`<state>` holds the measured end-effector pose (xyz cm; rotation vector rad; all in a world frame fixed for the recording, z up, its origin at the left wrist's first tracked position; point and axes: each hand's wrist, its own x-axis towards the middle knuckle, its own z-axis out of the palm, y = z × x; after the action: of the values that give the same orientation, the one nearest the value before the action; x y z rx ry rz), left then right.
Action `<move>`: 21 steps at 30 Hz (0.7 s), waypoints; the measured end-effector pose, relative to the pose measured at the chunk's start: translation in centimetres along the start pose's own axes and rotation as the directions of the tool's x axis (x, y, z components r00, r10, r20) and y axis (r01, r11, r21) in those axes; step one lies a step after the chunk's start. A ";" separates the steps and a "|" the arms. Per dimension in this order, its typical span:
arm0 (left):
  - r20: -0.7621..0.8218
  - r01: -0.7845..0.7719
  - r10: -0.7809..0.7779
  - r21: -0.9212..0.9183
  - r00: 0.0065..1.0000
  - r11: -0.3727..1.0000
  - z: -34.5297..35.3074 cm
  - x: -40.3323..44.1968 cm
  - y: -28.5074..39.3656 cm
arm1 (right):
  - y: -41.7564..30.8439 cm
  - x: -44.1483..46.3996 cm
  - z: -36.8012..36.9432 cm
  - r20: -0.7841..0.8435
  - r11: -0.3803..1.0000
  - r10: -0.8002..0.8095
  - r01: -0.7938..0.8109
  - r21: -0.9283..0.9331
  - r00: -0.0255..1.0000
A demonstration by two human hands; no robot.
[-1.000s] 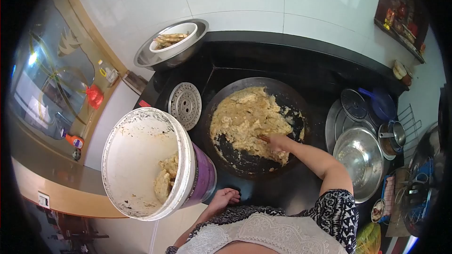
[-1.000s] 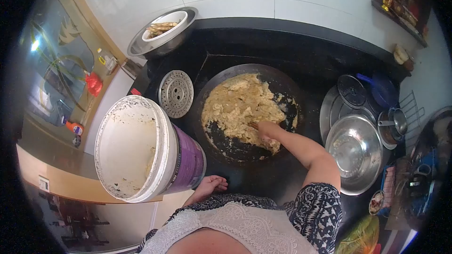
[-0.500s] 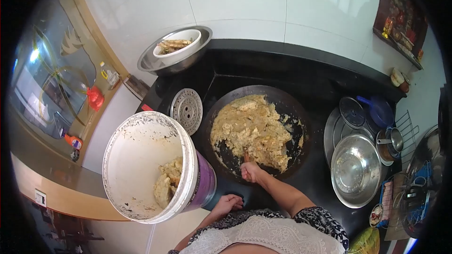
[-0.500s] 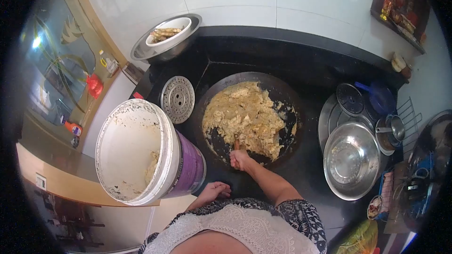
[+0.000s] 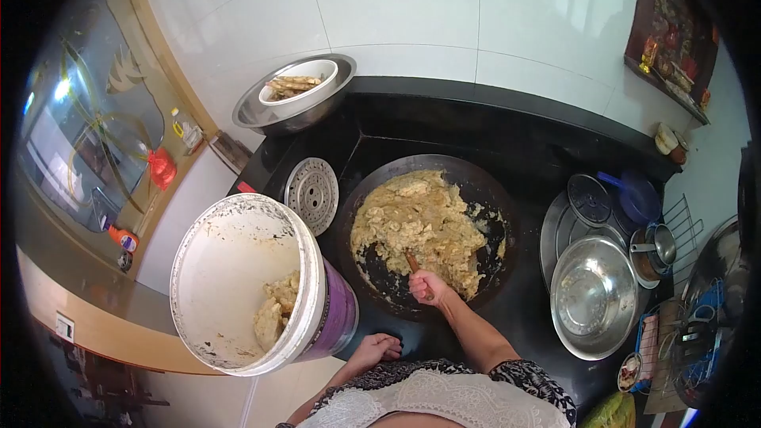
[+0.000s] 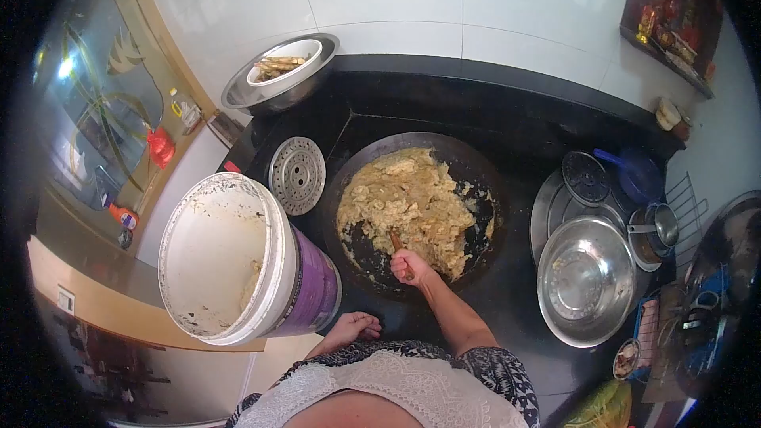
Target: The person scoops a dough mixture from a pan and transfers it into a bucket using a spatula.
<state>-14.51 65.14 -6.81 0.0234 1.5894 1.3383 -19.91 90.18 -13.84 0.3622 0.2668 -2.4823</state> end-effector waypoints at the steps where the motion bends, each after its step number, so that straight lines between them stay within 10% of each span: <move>1: -0.004 -0.004 0.004 -0.010 1.000 1.000 -0.1 0.0 0.1 | 0.3 -0.1 0.3 0.002 1.000 0.002 -0.002 -0.002 1.000; 3: -0.010 -0.016 0.016 -0.021 1.000 1.000 -0.4 0.1 0.0 | 1.1 -0.5 0.9 -0.270 0.956 -0.211 0.140 -0.258 0.939; 9: -0.013 -0.004 0.003 -0.054 1.000 0.999 -0.8 -0.3 -0.6 | 2.9 -1.2 0.7 -0.333 0.805 -0.387 0.139 -0.576 0.860; 21: 0.005 -0.025 0.025 -0.015 1.000 1.000 -0.3 -0.5 1.0 | 3.9 -3.6 5.2 -0.448 0.803 -0.479 0.171 -0.571 0.755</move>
<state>-15.01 64.97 -5.76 0.0377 1.5795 1.3677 -15.80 87.62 -8.26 0.9050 1.3144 -2.4465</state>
